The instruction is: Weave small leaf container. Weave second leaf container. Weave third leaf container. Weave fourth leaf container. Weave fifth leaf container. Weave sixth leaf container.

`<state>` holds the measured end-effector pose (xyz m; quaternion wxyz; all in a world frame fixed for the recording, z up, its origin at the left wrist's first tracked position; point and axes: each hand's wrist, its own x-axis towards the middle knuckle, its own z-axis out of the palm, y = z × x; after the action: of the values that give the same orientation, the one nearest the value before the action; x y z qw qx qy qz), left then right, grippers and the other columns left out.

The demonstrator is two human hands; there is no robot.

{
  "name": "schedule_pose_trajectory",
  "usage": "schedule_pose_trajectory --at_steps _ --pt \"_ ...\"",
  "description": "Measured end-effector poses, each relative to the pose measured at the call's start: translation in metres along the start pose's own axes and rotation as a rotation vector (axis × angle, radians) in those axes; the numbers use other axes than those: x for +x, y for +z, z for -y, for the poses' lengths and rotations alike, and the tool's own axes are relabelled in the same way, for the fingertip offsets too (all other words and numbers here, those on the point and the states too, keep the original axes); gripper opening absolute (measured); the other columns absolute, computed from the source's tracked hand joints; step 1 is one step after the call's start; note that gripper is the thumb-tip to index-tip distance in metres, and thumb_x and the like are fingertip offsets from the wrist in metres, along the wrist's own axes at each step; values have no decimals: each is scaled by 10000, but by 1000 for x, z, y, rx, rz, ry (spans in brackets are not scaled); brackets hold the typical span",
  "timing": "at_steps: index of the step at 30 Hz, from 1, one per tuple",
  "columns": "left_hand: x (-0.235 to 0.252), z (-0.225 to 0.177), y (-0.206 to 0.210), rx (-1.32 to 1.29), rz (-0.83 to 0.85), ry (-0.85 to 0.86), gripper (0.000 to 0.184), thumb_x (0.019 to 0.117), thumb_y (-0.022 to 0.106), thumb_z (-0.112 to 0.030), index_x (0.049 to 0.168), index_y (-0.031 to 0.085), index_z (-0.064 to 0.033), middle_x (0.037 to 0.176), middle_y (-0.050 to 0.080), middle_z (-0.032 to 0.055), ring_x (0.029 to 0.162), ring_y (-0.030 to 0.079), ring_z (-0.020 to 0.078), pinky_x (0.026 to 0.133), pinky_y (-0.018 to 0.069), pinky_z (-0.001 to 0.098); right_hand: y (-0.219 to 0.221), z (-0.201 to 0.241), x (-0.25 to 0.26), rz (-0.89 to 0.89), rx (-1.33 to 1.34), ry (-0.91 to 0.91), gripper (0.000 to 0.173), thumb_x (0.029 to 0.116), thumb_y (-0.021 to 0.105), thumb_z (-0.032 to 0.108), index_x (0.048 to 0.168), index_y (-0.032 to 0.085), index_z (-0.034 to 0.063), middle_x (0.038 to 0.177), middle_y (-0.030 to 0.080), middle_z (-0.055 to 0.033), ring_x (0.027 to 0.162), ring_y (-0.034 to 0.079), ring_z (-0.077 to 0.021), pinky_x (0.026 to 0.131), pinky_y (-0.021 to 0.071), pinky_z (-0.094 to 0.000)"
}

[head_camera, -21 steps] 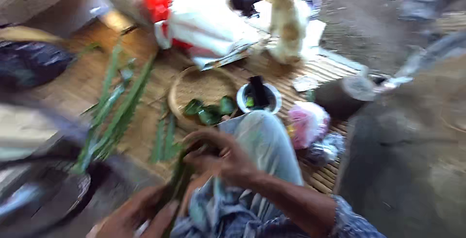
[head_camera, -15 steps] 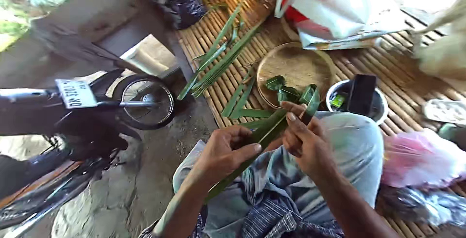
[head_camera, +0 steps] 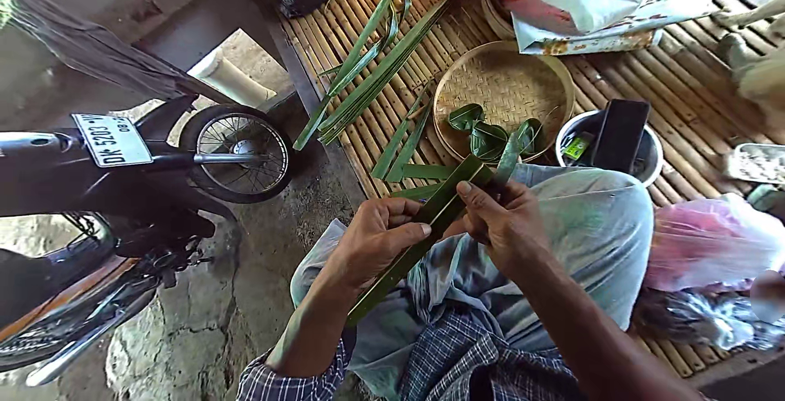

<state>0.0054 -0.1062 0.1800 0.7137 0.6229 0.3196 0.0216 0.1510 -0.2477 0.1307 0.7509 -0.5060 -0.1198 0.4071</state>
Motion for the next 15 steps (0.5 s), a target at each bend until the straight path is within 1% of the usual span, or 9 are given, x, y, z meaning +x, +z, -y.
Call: schedule_pose_trajectory --at_steps 3,6,8,10,11,12,13,14,15 --pt "2 0 2 37 -36 13 148 877 676 -48 999 716 25 817 734 138 738 722 192 705 621 332 0 -2 -3 29 -27 -54 104 986 699 147 1039 713 59 635 551 -65 455 412 -79 436 396 -233" --pt "6 0 2 92 -52 34 132 858 675 -66 958 716 9 807 739 143 738 734 218 696 629 356 0 -6 -7 62 -97 -150 134 961 734 134 1072 716 61 697 620 -87 476 456 -94 438 403 -236" --pt "7 -1 2 122 -56 42 122 856 678 -68 947 717 2 798 739 140 725 735 218 676 629 351 -1 -9 -10 75 -139 -203 186 939 754 104 1113 704 58 741 658 -93 505 511 -109 453 441 -245" --pt "9 -1 2 161 -61 34 110 850 675 -72 935 714 -14 780 738 125 701 730 204 649 622 338 2 -14 -15 51 -242 -302 183 938 753 98 1106 702 46 768 685 -70 537 563 -110 478 487 -248" --pt "11 -1 3 191 -63 29 98 853 676 -75 927 718 -26 772 738 112 688 726 193 641 621 335 2 -19 -18 41 -334 -409 163 940 745 98 1086 703 39 792 702 -46 572 593 -89 507 512 -236" --pt "13 -1 2 229 -68 28 75 866 683 -79 918 725 -44 759 737 91 668 719 174 629 616 327 3 -26 -19 45 -438 -558 145 942 736 98 1071 711 37 841 722 -23 647 632 -61 570 547 -222" --pt "15 0 2 272 -74 31 47 893 695 -86 914 730 -61 743 735 69 640 706 150 609 605 312 2 -32 -19 74 -508 -701 140 948 724 88 1078 735 39 936 750 -36 772 687 -68 671 596 -237" --pt "16 2 2 341 -99 50 39 908 703 -101 917 740 -94 722 729 31 608 682 112 575 580 288 1 -37 -18 120 -556 -816 138 957 705 76 1087 742 46 1045 760 -74 936 731 -120 800 635 -284" --pt "16 4 3 439 -150 84 56 915 707 -130 945 751 -148 729 731 -16 601 666 80 558 558 283 0 -40 -16 146 -580 -882 146 957 689 60 1090 748 53 1099 758 -104 1013 738 -165 855 643 -319"
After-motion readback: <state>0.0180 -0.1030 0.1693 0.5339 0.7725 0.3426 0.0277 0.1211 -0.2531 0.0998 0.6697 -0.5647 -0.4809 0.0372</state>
